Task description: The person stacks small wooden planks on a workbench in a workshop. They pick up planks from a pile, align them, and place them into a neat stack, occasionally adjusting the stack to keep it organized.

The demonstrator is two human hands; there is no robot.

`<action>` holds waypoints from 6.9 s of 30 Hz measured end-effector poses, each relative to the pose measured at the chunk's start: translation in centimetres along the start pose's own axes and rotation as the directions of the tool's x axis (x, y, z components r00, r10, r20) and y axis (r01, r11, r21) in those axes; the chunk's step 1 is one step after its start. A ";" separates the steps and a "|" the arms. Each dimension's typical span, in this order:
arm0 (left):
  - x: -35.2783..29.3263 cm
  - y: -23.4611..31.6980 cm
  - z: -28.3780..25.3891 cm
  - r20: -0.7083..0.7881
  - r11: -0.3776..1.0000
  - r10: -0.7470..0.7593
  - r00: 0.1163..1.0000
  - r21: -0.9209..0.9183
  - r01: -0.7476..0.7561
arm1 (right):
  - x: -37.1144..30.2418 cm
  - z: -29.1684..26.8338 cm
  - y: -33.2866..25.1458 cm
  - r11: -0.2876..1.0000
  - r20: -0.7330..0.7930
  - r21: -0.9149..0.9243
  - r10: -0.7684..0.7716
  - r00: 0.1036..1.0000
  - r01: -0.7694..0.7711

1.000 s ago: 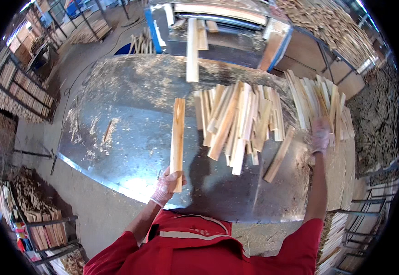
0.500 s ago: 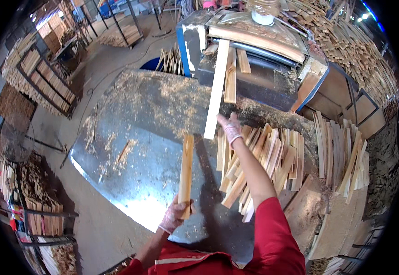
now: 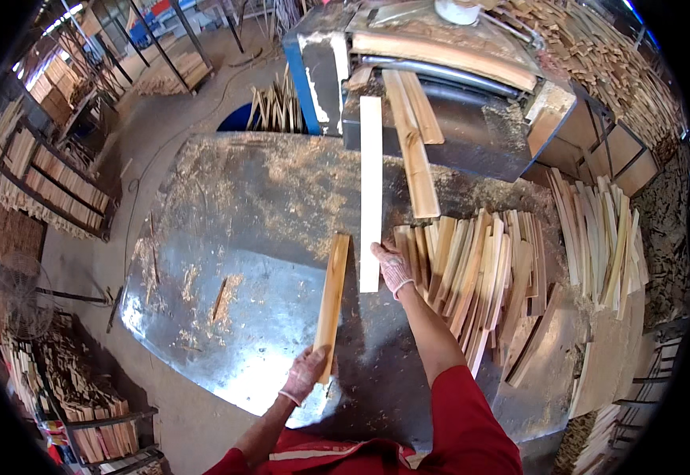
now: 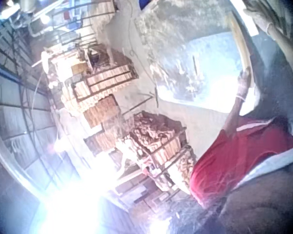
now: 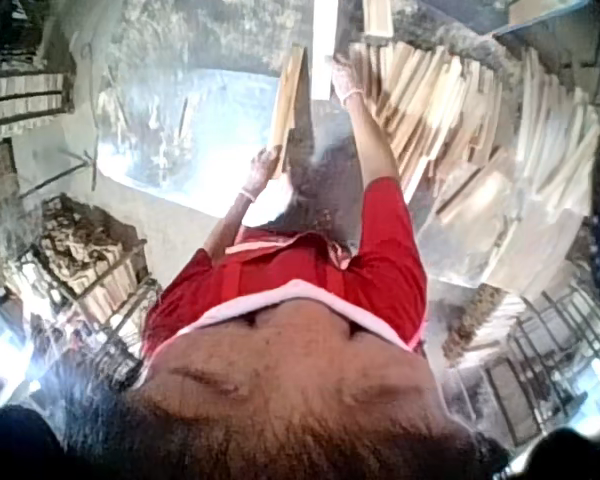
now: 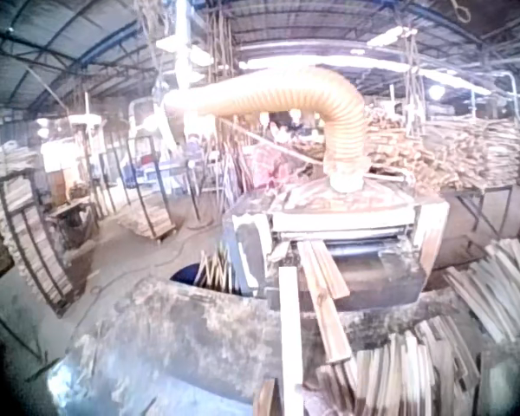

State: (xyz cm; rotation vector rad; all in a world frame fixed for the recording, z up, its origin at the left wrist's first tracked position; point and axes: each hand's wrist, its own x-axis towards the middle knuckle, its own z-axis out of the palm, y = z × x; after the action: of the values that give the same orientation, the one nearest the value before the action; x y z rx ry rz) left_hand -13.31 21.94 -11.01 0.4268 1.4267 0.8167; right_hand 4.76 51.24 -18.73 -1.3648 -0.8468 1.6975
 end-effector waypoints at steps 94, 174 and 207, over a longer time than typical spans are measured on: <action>1.3 -2.9 -0.7 0.059 0.940 0.337 0.940 -0.085 -0.332 | -34.0 -3.9 7.6 0.894 -0.263 -0.400 -0.323 0.909 0.202; 4.5 -4.0 -6.7 0.174 0.970 -0.029 0.984 -0.232 0.070 | -27.7 10.3 3.8 0.254 0.301 -0.928 0.074 0.951 0.274; -0.5 -2.6 -28.7 -0.609 0.700 0.572 0.550 0.712 0.061 | -40.0 -7.7 5.3 0.510 0.319 0.772 0.208 0.925 -0.380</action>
State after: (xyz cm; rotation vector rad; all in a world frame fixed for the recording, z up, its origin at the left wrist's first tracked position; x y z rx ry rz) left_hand -40.51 13.94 -16.29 0.9436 2.6247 0.7487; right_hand 16.05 13.66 -6.61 -0.6869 0.1934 2.1052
